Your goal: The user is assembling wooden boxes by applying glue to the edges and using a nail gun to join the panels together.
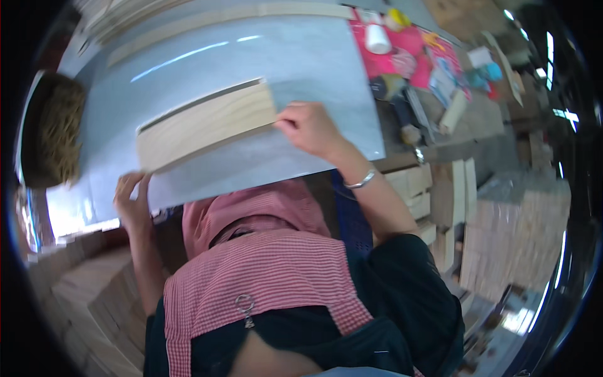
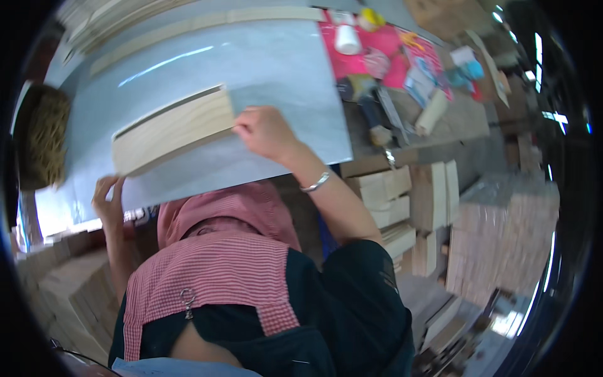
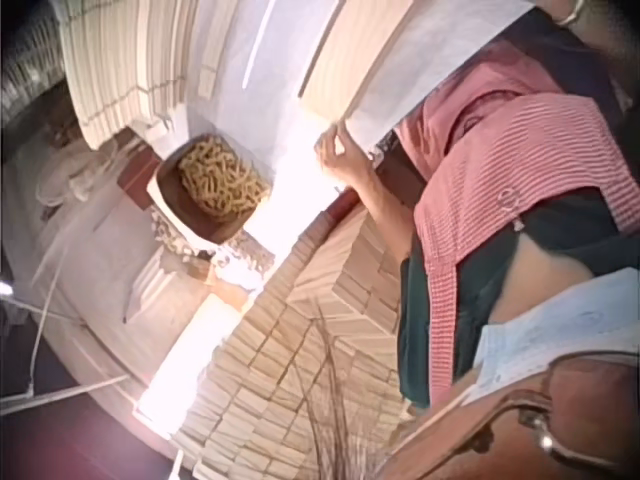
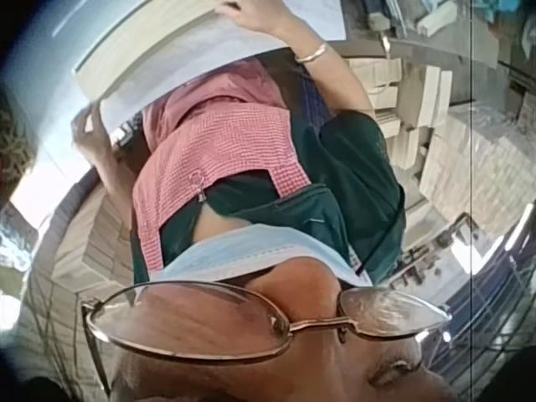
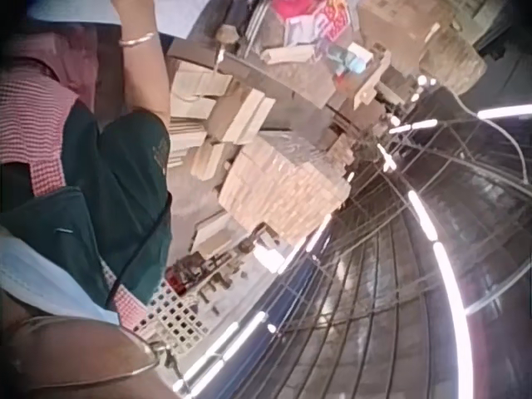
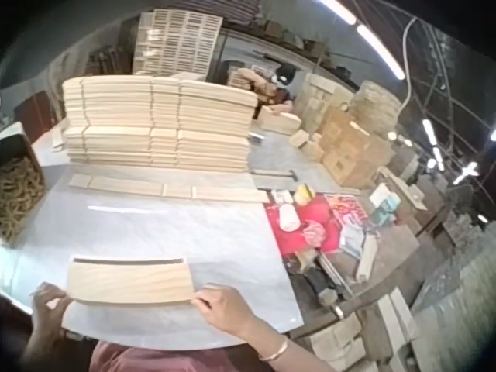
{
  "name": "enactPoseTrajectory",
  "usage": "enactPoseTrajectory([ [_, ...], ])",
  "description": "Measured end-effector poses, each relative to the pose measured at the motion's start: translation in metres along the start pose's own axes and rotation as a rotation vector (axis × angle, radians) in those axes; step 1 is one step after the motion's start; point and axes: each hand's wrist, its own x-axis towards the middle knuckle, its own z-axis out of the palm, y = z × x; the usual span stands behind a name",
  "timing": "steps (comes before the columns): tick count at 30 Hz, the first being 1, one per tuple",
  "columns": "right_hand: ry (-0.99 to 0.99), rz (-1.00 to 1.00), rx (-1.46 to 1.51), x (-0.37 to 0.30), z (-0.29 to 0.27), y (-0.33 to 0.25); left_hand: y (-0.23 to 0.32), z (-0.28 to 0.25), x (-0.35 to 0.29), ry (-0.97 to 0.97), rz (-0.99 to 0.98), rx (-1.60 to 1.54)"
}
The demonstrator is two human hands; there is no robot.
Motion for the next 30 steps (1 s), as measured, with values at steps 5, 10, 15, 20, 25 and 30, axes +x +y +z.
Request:
enactPoseTrajectory([
  [5, 0.234, 0.179, -0.015, -0.022, -0.063, 0.050, -0.022, -0.007, -0.004, -0.143, -0.044, 0.011],
  [10, 0.914, 0.864, -0.646, -0.124, -0.222, 0.194, -0.050, -0.031, -0.030, -0.044, -0.310, -0.080],
  [15, 0.796, 1.438, -0.667, -0.186, -0.259, 0.247, -0.052, -0.039, -0.037, 0.031, -0.462, -0.005],
  [20, 0.679, 1.494, -0.625, -0.194, -0.269, 0.274, -0.042, -0.031, -0.029, 0.002, -0.447, 0.049],
  [25, 0.676, 1.472, -0.580, -0.205, -0.276, 0.282, -0.058, -0.030, -0.028, 0.008, -0.387, 0.080],
  [30, 1.126, 1.319, -0.655, -0.217, -0.275, 0.281, -0.048, -0.034, -0.020, 0.079, -0.439, 0.067],
])
